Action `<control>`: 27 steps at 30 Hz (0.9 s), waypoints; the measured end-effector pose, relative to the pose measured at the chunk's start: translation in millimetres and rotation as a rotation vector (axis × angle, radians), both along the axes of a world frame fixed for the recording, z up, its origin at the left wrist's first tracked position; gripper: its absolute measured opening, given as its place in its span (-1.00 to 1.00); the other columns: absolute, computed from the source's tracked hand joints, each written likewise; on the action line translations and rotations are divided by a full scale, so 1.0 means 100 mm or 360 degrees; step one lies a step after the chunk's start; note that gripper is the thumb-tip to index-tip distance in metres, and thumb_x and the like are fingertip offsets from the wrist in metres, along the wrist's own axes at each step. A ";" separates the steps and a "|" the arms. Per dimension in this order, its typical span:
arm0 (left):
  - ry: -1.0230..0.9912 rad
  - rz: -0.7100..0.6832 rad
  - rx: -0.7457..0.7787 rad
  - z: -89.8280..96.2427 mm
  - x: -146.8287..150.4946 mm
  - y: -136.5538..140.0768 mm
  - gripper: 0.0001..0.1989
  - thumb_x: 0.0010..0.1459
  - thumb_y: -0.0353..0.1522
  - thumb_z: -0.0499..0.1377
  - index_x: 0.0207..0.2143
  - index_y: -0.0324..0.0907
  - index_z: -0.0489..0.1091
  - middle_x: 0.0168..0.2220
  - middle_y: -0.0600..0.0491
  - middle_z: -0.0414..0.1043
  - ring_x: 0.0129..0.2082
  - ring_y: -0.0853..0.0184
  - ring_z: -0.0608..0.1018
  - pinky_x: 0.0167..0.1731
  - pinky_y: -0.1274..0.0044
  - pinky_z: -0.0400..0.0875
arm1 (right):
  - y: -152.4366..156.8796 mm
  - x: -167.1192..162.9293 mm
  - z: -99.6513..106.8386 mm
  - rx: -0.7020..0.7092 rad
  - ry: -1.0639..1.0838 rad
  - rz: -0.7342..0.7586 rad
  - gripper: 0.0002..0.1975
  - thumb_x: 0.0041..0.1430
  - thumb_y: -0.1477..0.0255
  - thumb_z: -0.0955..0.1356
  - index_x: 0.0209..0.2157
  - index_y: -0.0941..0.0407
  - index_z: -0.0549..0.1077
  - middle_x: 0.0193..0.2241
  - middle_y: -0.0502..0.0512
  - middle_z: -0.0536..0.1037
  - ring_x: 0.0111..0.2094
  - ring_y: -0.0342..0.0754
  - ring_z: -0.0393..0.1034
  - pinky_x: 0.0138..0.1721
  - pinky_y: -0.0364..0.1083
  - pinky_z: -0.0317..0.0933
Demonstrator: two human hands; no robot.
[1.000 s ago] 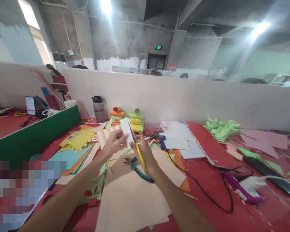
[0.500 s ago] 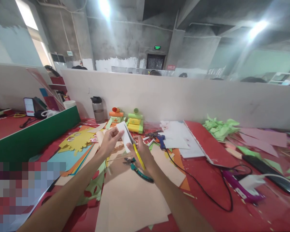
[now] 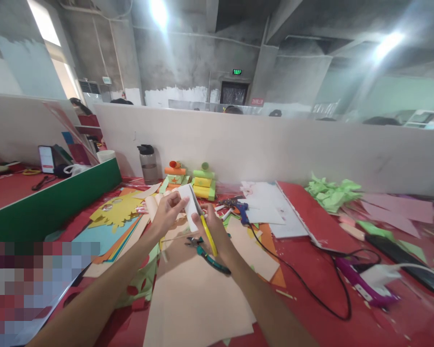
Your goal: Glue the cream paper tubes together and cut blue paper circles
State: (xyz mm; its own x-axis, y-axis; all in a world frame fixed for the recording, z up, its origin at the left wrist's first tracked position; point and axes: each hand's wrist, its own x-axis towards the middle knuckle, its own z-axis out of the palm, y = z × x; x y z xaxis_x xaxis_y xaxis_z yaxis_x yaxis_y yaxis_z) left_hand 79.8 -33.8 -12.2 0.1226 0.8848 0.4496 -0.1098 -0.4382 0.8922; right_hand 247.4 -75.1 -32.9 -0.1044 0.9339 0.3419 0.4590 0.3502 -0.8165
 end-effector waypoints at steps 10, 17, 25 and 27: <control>-0.0005 -0.0026 -0.0051 -0.01 0.03 0.00 -0.59 0.11 -0.07 0.27 -0.48 -0.17 0.23 -0.56 0.21 0.21 -0.55 0.46 0.35 -0.48 0.58 0.39 | -0.01 -0.01 0.04 0.0012 -0.0034 -0.0054 -0.60 0.30 0.05 0.29 -0.04 0.05 0.34 -0.27 0.13 0.57 -0.33 0.07 0.48 -0.26 -0.02 0.29; 0.0007 -0.0087 -0.0055 0.05 0.04 -0.04 -0.60 0.04 -0.08 0.33 -0.50 -0.19 0.29 -0.60 0.22 0.19 -0.59 0.48 0.31 -0.55 0.62 0.27 | 0.03 0.00 -0.01 0.0017 -0.0046 -0.0029 -0.57 0.31 0.03 0.28 0.00 0.05 0.30 -0.32 0.11 0.56 -0.31 0.08 0.49 -0.20 0.00 0.31; -0.0022 -0.0093 -0.0080 0.04 0.05 -0.04 -0.59 0.02 -0.10 0.35 -0.54 -0.18 0.27 -0.60 0.21 0.18 -0.58 0.47 0.32 -0.53 0.61 0.27 | 0.01 -0.01 0.03 0.0027 -0.0055 -0.0078 -0.61 0.30 0.01 0.27 -0.06 0.01 0.32 -0.29 0.14 0.55 -0.32 0.11 0.48 -0.20 0.04 0.33; -0.0018 -0.0107 -0.0107 0.05 0.05 -0.04 -0.57 -0.01 -0.09 0.37 -0.54 -0.18 0.27 -0.61 0.22 0.18 -0.58 0.46 0.33 -0.53 0.60 0.29 | -0.01 -0.01 0.03 0.0041 -0.0057 -0.0070 -0.59 0.30 0.01 0.26 -0.05 0.02 0.31 -0.30 0.13 0.54 -0.34 0.09 0.47 -0.23 0.03 0.33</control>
